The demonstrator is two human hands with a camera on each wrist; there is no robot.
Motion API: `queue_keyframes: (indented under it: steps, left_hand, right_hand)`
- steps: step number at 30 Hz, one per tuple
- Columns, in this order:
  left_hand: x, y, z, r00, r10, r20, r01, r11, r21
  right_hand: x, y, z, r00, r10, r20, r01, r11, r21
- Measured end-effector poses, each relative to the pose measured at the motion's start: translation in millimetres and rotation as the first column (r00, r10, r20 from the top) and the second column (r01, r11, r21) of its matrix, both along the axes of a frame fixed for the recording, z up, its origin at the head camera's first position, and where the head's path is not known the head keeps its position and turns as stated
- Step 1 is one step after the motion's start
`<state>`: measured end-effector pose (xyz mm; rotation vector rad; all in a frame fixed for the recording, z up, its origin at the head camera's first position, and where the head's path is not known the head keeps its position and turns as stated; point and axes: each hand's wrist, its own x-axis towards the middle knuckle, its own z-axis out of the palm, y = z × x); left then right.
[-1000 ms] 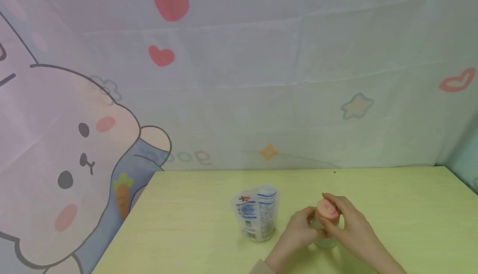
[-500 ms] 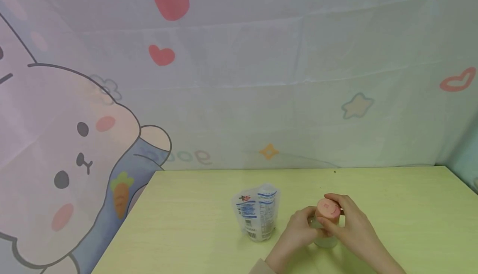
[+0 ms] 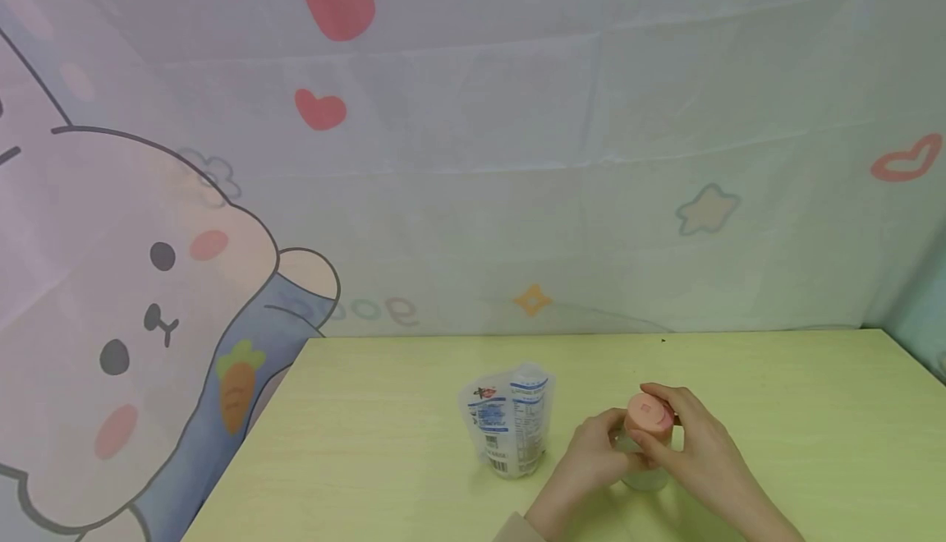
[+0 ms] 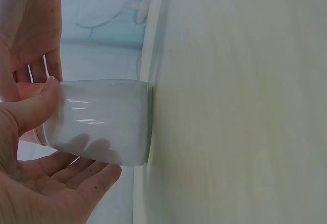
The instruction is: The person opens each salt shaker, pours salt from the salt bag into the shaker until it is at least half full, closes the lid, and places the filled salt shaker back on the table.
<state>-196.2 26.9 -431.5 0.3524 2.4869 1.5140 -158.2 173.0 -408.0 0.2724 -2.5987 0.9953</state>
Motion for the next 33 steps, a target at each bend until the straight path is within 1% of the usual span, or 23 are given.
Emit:
queue_keyframes:
  steps: [4,8,11,16,24,28,33]
  left_hand:
    - [0.1,0.1,0.4,1.0,-0.001,-0.006,0.001,1.0,-0.002]
    - [0.4,0.4,1.3,1.0,0.003,0.004,-0.003,1.0,-0.002]
    - [0.9,0.6,2.1,1.0,0.007,0.015,-0.007,1.0,0.002]
    - [1.4,0.5,2.6,1.0,0.003,0.008,-0.003,1.0,-0.005]
    - [0.9,1.3,2.1,1.0,0.013,0.01,-0.013,1.0,-0.017]
    - [1.1,1.3,1.9,1.0,0.01,0.005,-0.01,1.0,-0.017]
    - [1.5,1.1,2.0,1.0,0.009,0.005,-0.009,1.0,-0.014]
  right_hand:
    - [0.4,0.0,-0.1,1.0,0.001,-0.022,-0.001,1.0,0.006]
    - [0.8,0.3,0.0,0.999,0.011,-0.047,-0.01,1.0,0.009]
    - [1.0,0.8,0.4,0.999,0.017,-0.049,-0.016,1.0,0.011]
    - [1.1,1.2,0.8,0.998,0.026,-0.057,-0.025,1.0,0.011]
    - [0.6,1.3,-0.8,0.993,0.048,-0.112,-0.046,0.999,0.019]
    - [0.7,1.5,-1.1,0.99,0.062,-0.125,-0.06,0.998,0.017]
    - [0.6,2.1,-0.6,0.99,0.073,-0.122,-0.072,0.997,0.017]
